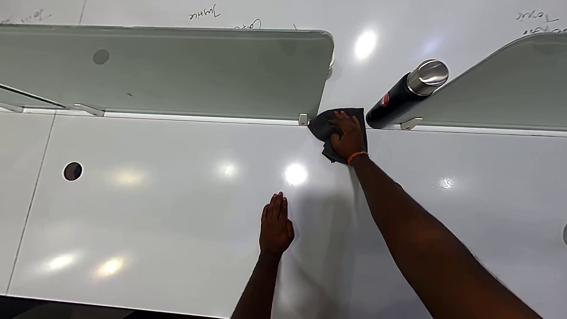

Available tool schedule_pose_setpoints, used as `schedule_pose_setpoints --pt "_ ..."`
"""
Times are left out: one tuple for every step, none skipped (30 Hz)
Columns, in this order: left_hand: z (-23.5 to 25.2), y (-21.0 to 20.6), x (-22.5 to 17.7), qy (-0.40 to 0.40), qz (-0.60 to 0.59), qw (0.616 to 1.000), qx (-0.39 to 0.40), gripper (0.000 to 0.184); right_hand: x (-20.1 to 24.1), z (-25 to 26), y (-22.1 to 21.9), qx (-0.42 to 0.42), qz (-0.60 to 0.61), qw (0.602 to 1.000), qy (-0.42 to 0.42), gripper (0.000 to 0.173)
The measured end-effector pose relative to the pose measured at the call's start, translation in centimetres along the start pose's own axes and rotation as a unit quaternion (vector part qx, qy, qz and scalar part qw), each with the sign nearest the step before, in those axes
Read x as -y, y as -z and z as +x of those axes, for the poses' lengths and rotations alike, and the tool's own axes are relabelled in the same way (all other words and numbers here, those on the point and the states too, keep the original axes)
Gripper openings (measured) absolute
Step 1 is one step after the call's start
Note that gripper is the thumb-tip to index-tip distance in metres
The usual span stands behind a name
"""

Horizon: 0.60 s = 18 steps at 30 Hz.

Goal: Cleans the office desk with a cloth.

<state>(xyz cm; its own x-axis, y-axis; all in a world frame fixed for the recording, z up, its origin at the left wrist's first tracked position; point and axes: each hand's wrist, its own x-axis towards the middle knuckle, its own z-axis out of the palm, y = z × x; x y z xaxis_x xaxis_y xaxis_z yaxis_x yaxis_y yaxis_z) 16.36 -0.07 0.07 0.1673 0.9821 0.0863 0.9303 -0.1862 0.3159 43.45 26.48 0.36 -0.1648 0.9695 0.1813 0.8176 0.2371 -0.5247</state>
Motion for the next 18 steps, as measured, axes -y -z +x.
schedule_pose_setpoints --pt "0.0 0.0 0.0 0.000 -0.001 1.000 -0.001 0.057 0.1 0.5 0.0 -0.003 -0.009 1.000 -0.008 0.042" --pt "0.0 -0.1 0.0 0.000 -0.001 1.000 -0.001 0.057 0.2 0.9 0.0 -0.005 -0.021 1.000 -0.019 0.041" --pt "-0.1 -0.1 0.0 0.000 -0.001 1.000 -0.001 0.057 0.4 1.2 -0.1 -0.003 -0.036 0.999 -0.035 0.041" --pt "-0.1 -0.2 0.0 0.001 0.001 1.000 0.001 0.057 0.6 1.5 -0.1 -0.004 -0.055 0.997 -0.052 0.041" --pt "-0.1 -0.2 0.0 0.004 0.002 1.000 0.005 0.057 0.9 1.8 -0.3 -0.006 -0.072 0.995 -0.072 0.042" --pt "-0.2 -0.2 0.0 0.008 0.002 1.000 0.012 0.058 1.1 2.0 -0.4 -0.007 -0.087 0.992 -0.094 0.043" --pt "-0.2 -0.1 0.0 0.009 -0.001 1.000 0.017 0.059 1.4 2.1 -0.5 -0.010 -0.098 0.989 -0.114 0.044" --pt "-0.2 -0.1 0.0 0.010 -0.004 1.000 0.020 0.059 1.5 2.2 -0.6 -0.015 -0.106 0.986 -0.127 0.044" --pt "-0.2 -0.1 0.0 0.010 -0.007 1.000 0.021 0.060 1.7 2.1 -0.7 -0.017 -0.112 0.984 -0.137 0.044" --pt "-0.2 0.0 -0.1 0.010 -0.011 1.000 0.023 0.060 1.8 1.9 -0.7 -0.018 -0.113 0.983 -0.144 0.044" --pt "-0.2 0.1 -0.1 0.010 -0.015 1.000 0.023 0.060 1.9 1.7 -0.8 -0.019 -0.109 0.983 -0.148 0.044" --pt "-0.1 0.3 -0.2 0.011 -0.019 0.999 0.024 0.060 2.1 1.4 -0.8 -0.021 -0.101 0.983 -0.150 0.044" --pt "-0.1 0.4 -0.2 0.011 -0.022 0.999 0.027 0.059 2.4 1.0 -0.8 -0.021 -0.093 0.984 -0.151 0.045" --pt "-0.1 0.5 -0.2 0.011 -0.022 0.999 0.031 0.059 2.7 0.4 -0.8 -0.022 -0.089 0.984 -0.150 0.045" --pt "-0.1 0.5 -0.2 0.009 -0.022 0.999 0.032 0.059 3.0 -0.4 -0.9 -0.024 -0.087 0.985 -0.147 0.046" --pt "-0.1 0.4 -0.2 0.009 -0.022 0.999 0.032 0.059 3.4 -1.2 -0.9 -0.025 -0.087 0.985 -0.145 0.046" --pt "-0.1 0.3 -0.2 0.008 -0.022 0.999 0.030 0.058 3.9 -2.2 -0.9 -0.024 -0.088 0.985 -0.144 0.047" --pt "-0.2 0.3 -0.2 0.008 -0.020 0.999 0.031 0.058 4.4 -3.1 -1.0 -0.023 -0.090 0.985 -0.144 0.047"
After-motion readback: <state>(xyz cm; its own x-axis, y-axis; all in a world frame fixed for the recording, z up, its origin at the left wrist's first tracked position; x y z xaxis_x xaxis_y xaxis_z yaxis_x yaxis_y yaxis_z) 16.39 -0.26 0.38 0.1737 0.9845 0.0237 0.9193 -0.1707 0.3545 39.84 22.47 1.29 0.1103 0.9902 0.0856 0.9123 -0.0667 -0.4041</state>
